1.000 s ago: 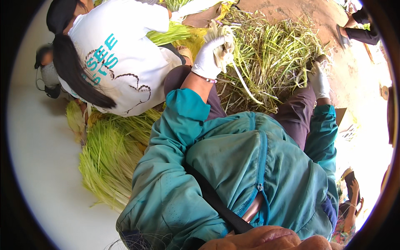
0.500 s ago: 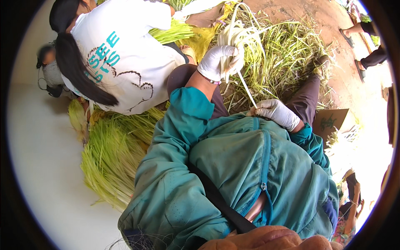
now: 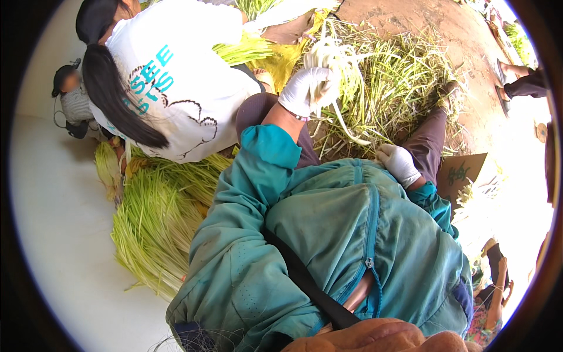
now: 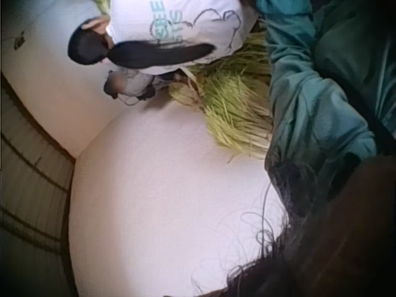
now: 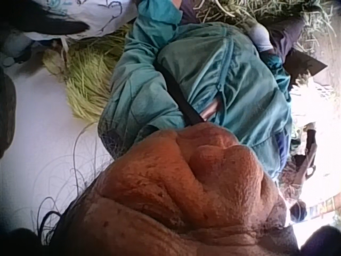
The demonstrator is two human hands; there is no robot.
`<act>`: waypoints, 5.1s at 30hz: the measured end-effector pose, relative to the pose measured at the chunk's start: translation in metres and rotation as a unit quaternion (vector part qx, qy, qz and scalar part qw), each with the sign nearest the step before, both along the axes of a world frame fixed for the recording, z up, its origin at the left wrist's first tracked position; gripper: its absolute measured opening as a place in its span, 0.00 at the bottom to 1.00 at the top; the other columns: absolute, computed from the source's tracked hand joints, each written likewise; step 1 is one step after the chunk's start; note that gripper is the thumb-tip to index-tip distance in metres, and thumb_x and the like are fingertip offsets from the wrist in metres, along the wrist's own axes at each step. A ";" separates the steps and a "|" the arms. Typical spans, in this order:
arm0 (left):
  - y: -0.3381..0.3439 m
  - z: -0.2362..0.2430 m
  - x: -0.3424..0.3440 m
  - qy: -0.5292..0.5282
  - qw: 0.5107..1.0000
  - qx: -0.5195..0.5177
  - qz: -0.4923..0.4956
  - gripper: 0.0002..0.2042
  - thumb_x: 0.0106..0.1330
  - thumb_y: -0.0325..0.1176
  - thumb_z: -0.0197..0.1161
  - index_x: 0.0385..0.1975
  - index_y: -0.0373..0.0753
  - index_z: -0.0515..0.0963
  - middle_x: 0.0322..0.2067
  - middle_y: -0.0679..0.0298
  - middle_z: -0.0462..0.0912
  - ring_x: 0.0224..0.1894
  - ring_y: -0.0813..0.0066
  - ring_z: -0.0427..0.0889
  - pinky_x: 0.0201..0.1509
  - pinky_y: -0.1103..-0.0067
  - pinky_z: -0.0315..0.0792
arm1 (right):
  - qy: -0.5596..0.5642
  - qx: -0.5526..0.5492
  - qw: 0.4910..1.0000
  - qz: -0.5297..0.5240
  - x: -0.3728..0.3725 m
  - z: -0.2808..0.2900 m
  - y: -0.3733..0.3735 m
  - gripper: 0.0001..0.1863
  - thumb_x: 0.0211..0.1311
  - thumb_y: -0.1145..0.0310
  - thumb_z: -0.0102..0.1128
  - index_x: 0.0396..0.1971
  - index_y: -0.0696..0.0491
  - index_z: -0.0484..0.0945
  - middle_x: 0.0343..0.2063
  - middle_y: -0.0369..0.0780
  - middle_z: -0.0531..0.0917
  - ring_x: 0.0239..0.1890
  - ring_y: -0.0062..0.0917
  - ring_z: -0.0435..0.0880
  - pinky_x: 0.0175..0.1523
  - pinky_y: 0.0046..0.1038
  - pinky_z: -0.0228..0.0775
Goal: The person sits on the floor and sorts through a large pile of green leafy plants, separating individual stalks and arranging them into bundles. The person wears gloves and handles the plants by hand, occasionally adjusting the pile to access more material.
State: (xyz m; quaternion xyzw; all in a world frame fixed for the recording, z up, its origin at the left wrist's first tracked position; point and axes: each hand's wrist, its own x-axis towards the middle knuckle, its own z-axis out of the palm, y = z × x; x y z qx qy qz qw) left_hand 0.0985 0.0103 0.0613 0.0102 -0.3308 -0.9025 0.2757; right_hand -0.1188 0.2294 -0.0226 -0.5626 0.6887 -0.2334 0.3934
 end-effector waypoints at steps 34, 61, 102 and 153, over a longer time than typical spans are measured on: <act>0.008 0.005 -0.022 -0.082 0.997 -0.011 -0.004 0.05 0.64 0.31 0.55 0.32 0.36 0.71 0.17 0.67 0.71 0.08 0.79 0.66 0.11 0.85 0.60 | 0.120 -0.270 0.946 -0.131 -0.069 0.065 -0.063 0.12 0.56 0.67 0.63 0.42 0.48 0.82 0.41 0.39 0.83 0.37 0.25 0.82 0.45 0.20 0.72; 0.028 -0.026 -0.049 -0.176 0.983 0.021 0.044 0.10 0.64 0.29 0.59 0.42 0.33 0.75 0.37 0.58 0.80 0.40 0.66 0.82 0.33 0.79 0.76 | -0.123 -0.053 0.982 -0.136 0.032 0.061 -0.035 0.10 0.58 0.68 0.63 0.36 0.57 0.83 0.20 0.40 0.82 0.20 0.16 0.77 0.28 0.21 0.69; 0.053 -0.034 -0.046 -0.252 0.962 -0.107 0.023 0.14 0.59 0.29 0.62 0.44 0.32 0.75 0.32 0.62 0.82 0.21 0.77 0.78 0.20 0.81 0.72 | -0.397 -0.068 0.909 -0.110 0.026 0.070 -0.034 0.10 0.67 0.63 0.52 0.31 0.53 0.77 0.24 0.30 0.78 0.26 0.12 0.73 0.34 0.16 0.65; 0.046 -0.022 -0.044 -0.284 0.958 -0.043 0.026 0.11 0.63 0.31 0.59 0.42 0.35 0.77 0.26 0.66 0.80 0.20 0.81 0.75 0.23 0.83 0.70 | -0.383 -0.051 0.918 -0.085 0.011 0.099 -0.009 0.11 0.64 0.60 0.57 0.30 0.54 0.75 0.21 0.29 0.74 0.21 0.11 0.70 0.26 0.12 0.61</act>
